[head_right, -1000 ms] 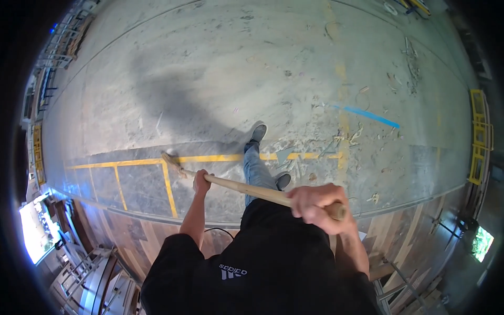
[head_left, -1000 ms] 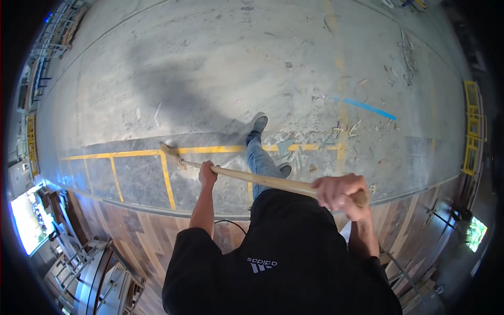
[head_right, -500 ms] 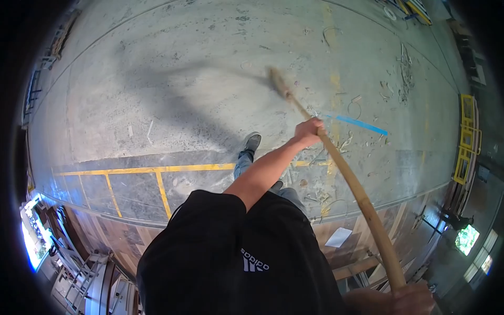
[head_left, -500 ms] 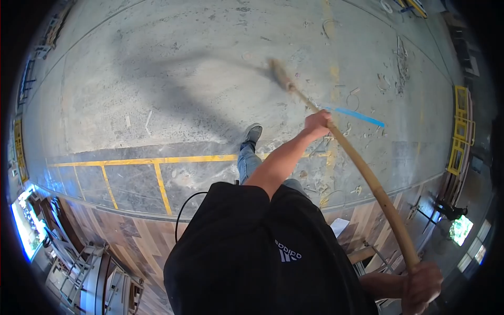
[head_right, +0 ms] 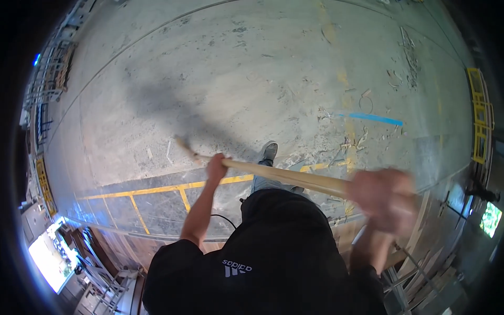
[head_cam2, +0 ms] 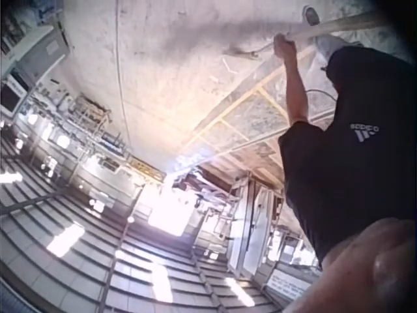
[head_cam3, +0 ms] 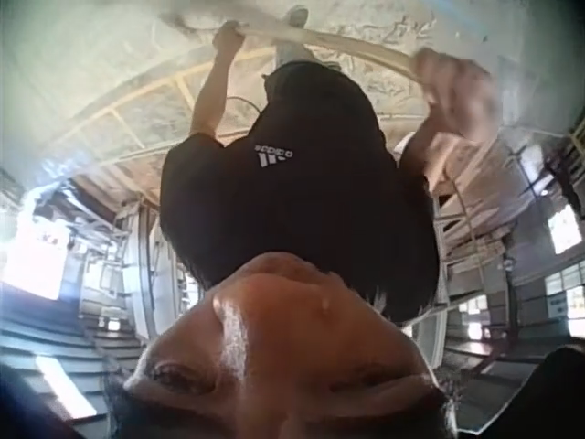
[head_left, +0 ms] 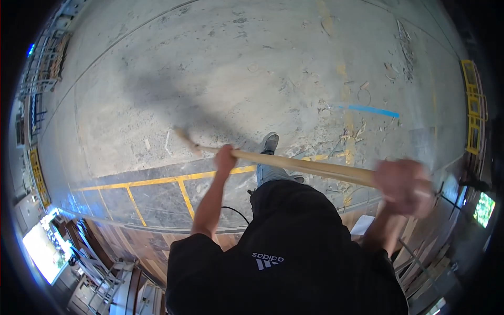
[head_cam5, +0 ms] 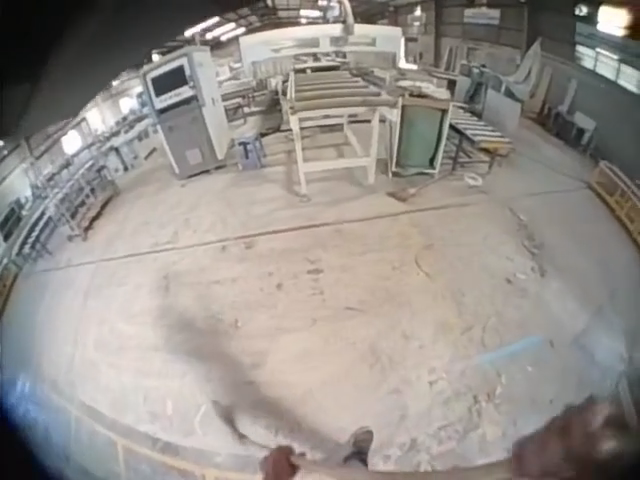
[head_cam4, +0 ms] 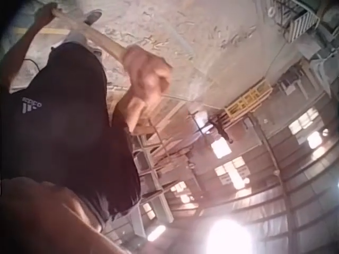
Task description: Sweep wood shavings and debris off the workshop floor using a broom.
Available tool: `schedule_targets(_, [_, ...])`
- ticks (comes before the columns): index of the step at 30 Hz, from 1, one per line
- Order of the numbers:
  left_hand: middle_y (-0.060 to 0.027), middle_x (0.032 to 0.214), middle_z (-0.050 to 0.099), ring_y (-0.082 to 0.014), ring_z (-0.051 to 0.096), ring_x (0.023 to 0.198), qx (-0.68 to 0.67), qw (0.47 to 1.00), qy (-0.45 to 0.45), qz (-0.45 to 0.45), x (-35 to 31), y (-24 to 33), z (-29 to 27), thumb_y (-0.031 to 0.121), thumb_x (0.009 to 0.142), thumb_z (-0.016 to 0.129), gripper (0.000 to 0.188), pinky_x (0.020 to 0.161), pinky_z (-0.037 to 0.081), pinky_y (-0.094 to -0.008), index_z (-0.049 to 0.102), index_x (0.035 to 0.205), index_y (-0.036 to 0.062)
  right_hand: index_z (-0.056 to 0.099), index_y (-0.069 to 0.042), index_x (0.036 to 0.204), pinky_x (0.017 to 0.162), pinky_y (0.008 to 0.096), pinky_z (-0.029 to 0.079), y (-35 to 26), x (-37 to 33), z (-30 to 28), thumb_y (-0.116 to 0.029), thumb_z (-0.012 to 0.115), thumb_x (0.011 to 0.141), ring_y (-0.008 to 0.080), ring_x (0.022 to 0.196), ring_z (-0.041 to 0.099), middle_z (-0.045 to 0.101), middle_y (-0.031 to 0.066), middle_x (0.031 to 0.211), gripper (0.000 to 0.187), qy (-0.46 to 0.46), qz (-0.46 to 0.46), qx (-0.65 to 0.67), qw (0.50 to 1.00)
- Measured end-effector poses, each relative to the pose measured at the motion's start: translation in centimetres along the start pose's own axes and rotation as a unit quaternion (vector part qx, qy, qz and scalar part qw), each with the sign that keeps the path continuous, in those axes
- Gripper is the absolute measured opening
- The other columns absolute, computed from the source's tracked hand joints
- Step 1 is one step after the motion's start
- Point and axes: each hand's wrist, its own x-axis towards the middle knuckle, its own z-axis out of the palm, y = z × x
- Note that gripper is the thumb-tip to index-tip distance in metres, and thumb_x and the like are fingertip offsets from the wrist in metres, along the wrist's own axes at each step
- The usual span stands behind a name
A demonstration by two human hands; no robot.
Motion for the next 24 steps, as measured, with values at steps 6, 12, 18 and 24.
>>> schedule_targets(6, [-0.0087,0.085,0.061,-0.0332,0.061,0.078,-0.045,0.99,0.075,0.113,4.3,-2.7,6.1,0.034,0.075,0.069,0.024,0.064,0.049,-0.0451,0.058,0.082,0.0132,0.052,-0.005,0.066,0.067,0.0446,0.049,4.3,0.1,1.2,-0.013,0.055,0.082,0.0223,0.057,0.056,0.059,0.0126,0.065,0.018,-0.004,-0.018,-0.045,0.999])
schedule_targets(12, [-0.0059,0.09,0.062,-0.0325,0.062,0.082,-0.143,0.97,-0.082,0.18,9.5,21.8,4.5,0.038,0.077,0.061,0.023,0.068,0.05,-0.0447,0.059,0.081,0.0154,0.041,-0.014,0.054,0.055,0.0319,0.041,-6.4,-3.4,2.6,-0.018,0.052,0.077,0.014,0.046,0.042,0.047,0.0016,0.05,0.026,0.122,-0.164,-0.167,0.964])
schedule_targets(18, [-0.0049,0.092,0.062,-0.0311,0.062,0.085,-0.264,0.919,-0.082,0.282,14.9,33.0,5.8,0.039,0.077,0.062,0.025,0.069,0.05,-0.041,0.059,0.08,0.0146,0.036,-0.021,0.046,0.056,0.0287,0.04,-6.5,-0.7,7.1,-0.025,0.055,0.077,0.0093,0.041,0.039,0.041,-0.0053,0.04,0.037,0.078,-0.174,-0.297,0.935])
schedule_targets(24, [-0.0066,0.083,0.062,-0.0304,0.062,0.081,-0.257,0.885,-0.101,0.374,9.5,39.6,-1.5,0.04,0.078,0.061,0.028,0.067,0.049,-0.0401,0.06,0.076,0.0118,0.044,-0.014,0.063,0.05,0.0265,0.047,-14.1,-1.7,7.7,-0.045,0.042,0.091,0.0056,0.043,0.045,0.042,-0.0079,0.049,0.042,-0.052,-0.345,-0.312,0.884])
